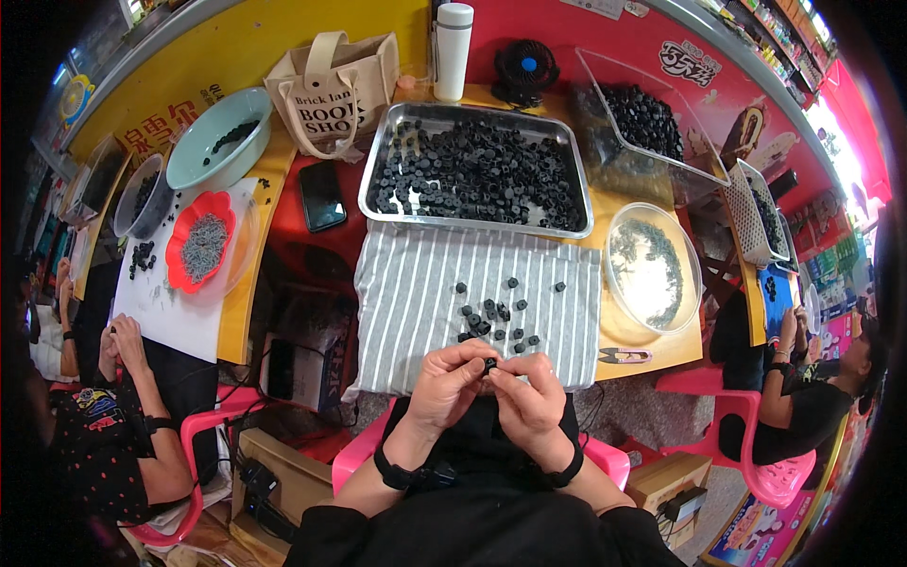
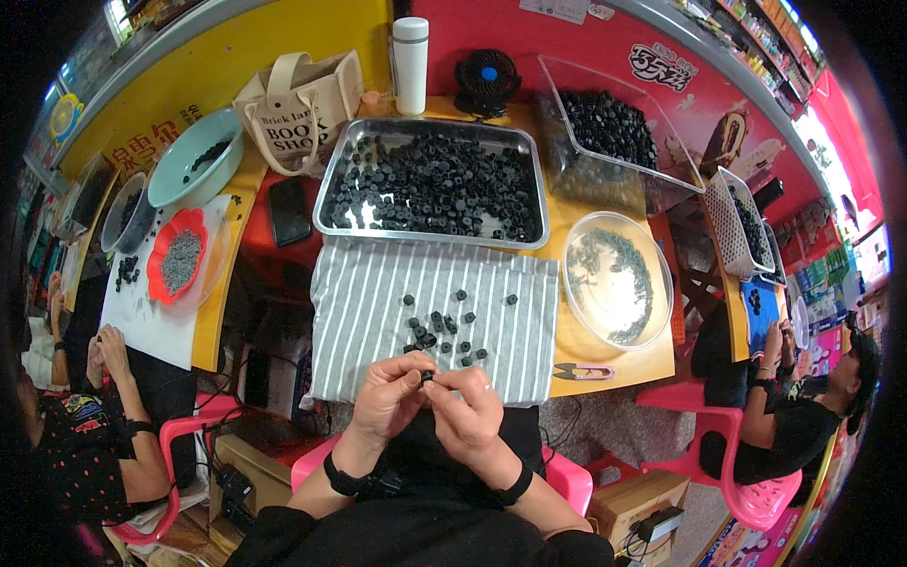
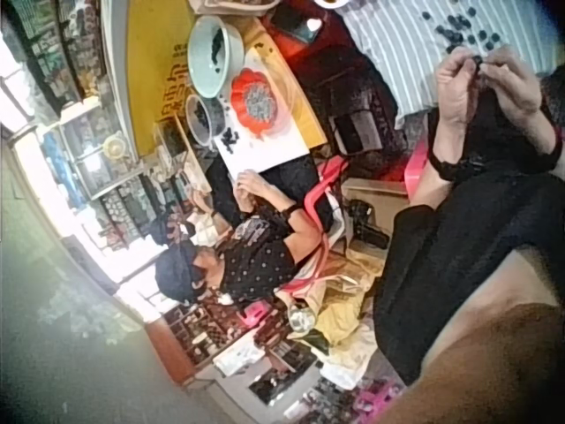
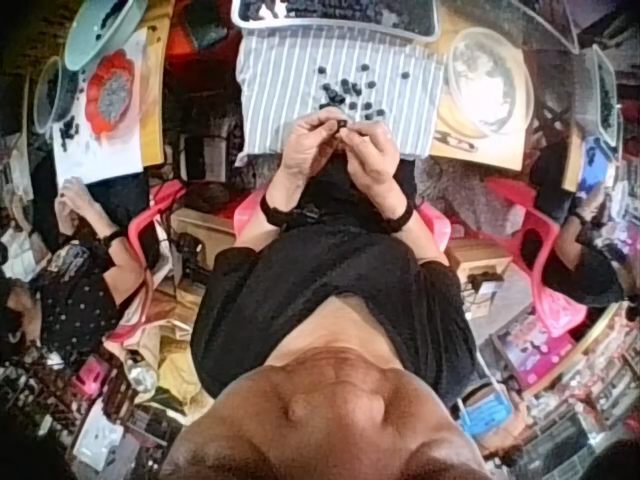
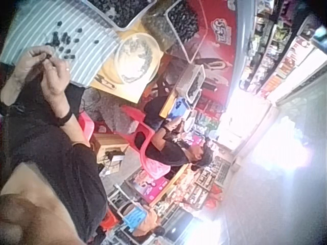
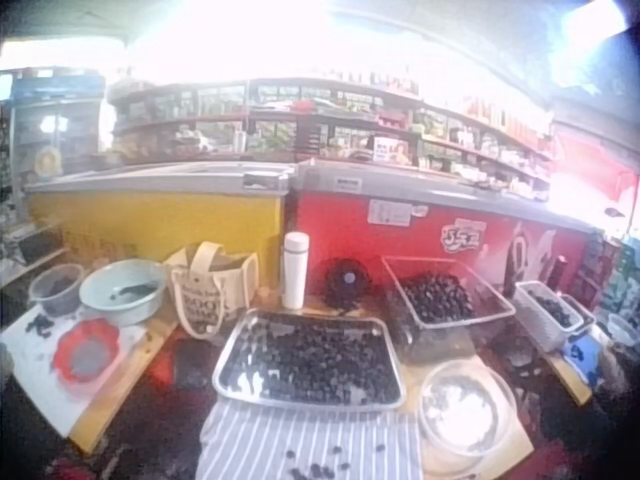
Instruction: The person picks up black plastic components from a metal tray, joins two pieces together, and places the assembled units onto a striped cloth. They also pick up small white pieces from the tray and place them into a clear plastic bowl.
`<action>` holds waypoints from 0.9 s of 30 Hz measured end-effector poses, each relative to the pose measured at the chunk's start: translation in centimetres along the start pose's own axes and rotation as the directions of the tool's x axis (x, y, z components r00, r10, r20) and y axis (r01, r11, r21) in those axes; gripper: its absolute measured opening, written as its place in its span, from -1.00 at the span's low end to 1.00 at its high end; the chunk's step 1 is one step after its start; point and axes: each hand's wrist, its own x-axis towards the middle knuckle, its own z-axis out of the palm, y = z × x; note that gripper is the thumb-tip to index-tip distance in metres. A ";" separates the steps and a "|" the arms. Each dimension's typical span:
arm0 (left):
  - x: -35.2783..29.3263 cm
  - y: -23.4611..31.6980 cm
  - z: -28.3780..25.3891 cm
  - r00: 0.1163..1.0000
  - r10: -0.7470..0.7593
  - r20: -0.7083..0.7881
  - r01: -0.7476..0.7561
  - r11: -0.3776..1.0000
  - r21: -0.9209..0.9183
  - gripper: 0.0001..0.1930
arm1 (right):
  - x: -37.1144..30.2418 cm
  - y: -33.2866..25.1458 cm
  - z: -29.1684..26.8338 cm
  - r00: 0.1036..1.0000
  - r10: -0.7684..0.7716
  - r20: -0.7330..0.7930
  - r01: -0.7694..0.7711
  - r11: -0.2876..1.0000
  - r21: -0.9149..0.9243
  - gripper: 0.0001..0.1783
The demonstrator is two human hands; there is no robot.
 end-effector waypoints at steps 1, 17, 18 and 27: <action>-0.1 0.0 0.0 1.000 0.002 -0.009 -0.002 1.000 0.003 -0.82 | 0.1 0.0 0.0 0.999 0.052 0.008 -0.053 0.997 0.054 -0.74; -0.2 -0.4 0.0 0.997 0.071 -0.040 -0.068 0.996 0.063 -0.82 | 0.7 0.4 -0.3 0.928 0.336 0.160 -0.368 0.895 0.253 -0.64; -0.1 -0.5 -0.1 0.997 0.070 -0.017 -0.069 0.996 0.050 -0.82 | 0.5 0.6 -0.2 0.928 0.335 0.162 -0.367 0.895 0.254 -0.64; -0.2 -0.7 1.4 0.998 0.037 -0.046 -0.032 0.995 0.091 -0.78 | 0.6 0.8 0.0 0.928 0.365 0.072 -0.372 0.901 0.224 -0.65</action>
